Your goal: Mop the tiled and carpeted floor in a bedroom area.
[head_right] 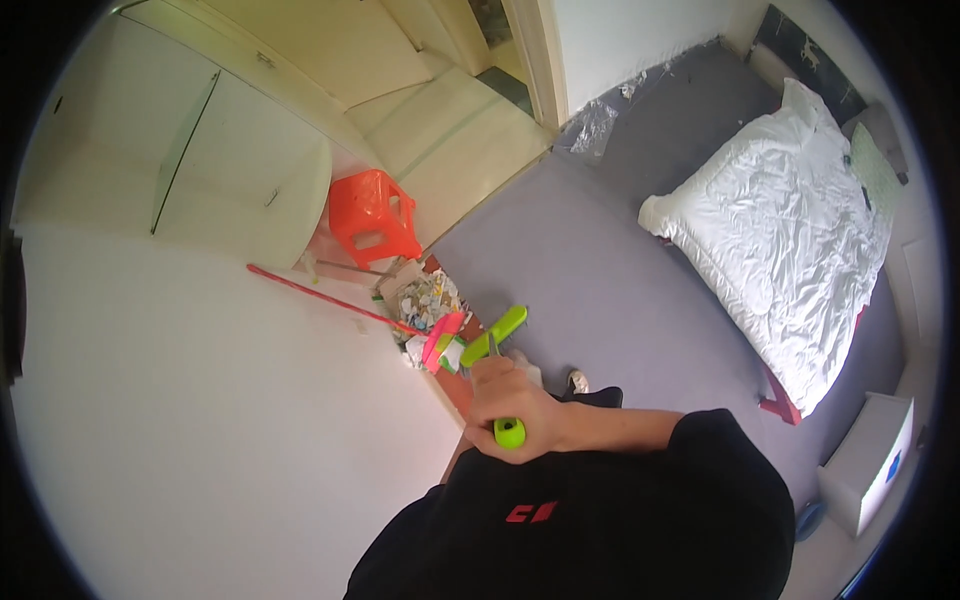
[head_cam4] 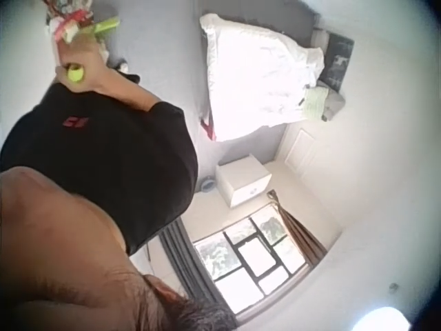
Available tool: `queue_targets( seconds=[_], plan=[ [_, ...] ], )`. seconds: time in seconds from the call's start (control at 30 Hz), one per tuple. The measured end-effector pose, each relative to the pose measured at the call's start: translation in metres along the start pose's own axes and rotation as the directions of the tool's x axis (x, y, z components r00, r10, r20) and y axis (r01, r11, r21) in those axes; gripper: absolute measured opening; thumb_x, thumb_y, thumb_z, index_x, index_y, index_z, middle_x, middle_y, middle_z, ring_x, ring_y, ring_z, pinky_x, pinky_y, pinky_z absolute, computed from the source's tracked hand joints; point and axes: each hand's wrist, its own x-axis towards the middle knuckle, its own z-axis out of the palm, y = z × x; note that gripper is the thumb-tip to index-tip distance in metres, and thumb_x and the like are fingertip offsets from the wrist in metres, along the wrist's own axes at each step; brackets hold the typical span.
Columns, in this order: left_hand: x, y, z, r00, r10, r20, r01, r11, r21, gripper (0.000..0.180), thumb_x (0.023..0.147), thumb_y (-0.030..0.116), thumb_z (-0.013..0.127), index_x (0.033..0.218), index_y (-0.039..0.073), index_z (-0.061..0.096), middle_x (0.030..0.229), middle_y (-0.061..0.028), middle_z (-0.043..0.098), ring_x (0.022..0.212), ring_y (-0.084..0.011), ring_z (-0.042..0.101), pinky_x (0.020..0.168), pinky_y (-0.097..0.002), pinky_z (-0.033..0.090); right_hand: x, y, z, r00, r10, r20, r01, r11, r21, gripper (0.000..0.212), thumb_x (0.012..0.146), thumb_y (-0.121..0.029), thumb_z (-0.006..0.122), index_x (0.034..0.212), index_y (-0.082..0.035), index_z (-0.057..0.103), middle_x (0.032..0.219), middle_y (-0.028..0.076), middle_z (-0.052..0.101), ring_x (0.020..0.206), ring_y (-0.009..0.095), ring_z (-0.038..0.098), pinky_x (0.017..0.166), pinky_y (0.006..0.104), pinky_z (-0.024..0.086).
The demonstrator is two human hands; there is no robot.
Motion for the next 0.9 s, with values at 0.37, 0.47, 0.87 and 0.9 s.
queue_targets(
  seconds=[0.37,0.47,0.87,0.9],
  plan=[
    [0.168,-0.235,0.037,0.896,-0.092,0.433,0.166,0.977,-0.136,0.021,0.064,0.007,0.067,0.062,0.005,0.046,0.062,-0.0105,0.050,0.063,-0.0303,0.052,0.058,-0.0375,0.041,0.112,0.209,-0.044,0.990,0.124,0.067,-0.093,0.929,-0.359,0.021,0.067,-0.004,0.065,0.064,-0.008,0.045,0.063,0.007,0.047,0.060,0.028,0.048,0.057,0.0391,0.037],
    [0.181,-0.346,0.042,0.867,-0.025,0.498,0.132,0.974,-0.182,0.020,0.065,0.006,0.066,0.063,0.005,0.046,0.062,-0.0103,0.048,0.064,-0.0297,0.052,0.058,-0.0363,0.041,0.150,0.285,-0.046,0.993,0.080,0.085,-0.040,0.920,-0.391,0.021,0.066,-0.001,0.064,0.063,-0.009,0.044,0.062,0.007,0.045,0.059,0.029,0.048,0.054,0.0392,0.037],
    [0.336,-0.442,0.049,0.912,-0.041,0.408,0.146,0.962,-0.230,0.019,0.064,0.005,0.066,0.062,0.005,0.047,0.062,-0.0097,0.048,0.064,-0.0281,0.051,0.058,-0.0359,0.039,0.300,0.401,-0.124,0.980,0.013,0.199,0.063,0.926,-0.372,0.021,0.065,-0.005,0.063,0.059,-0.007,0.044,0.061,0.009,0.047,0.058,0.028,0.050,0.055,0.0401,0.039],
    [0.347,-0.449,0.054,0.953,0.004,0.303,0.086,0.956,-0.282,0.019,0.063,0.005,0.067,0.062,0.005,0.048,0.062,-0.0095,0.047,0.064,-0.0282,0.050,0.058,-0.0357,0.039,0.310,0.410,-0.134,0.976,0.014,0.216,0.063,0.936,-0.347,0.020,0.065,-0.006,0.063,0.058,-0.007,0.044,0.059,0.009,0.047,0.058,0.028,0.050,0.054,0.0401,0.040]
  ],
)
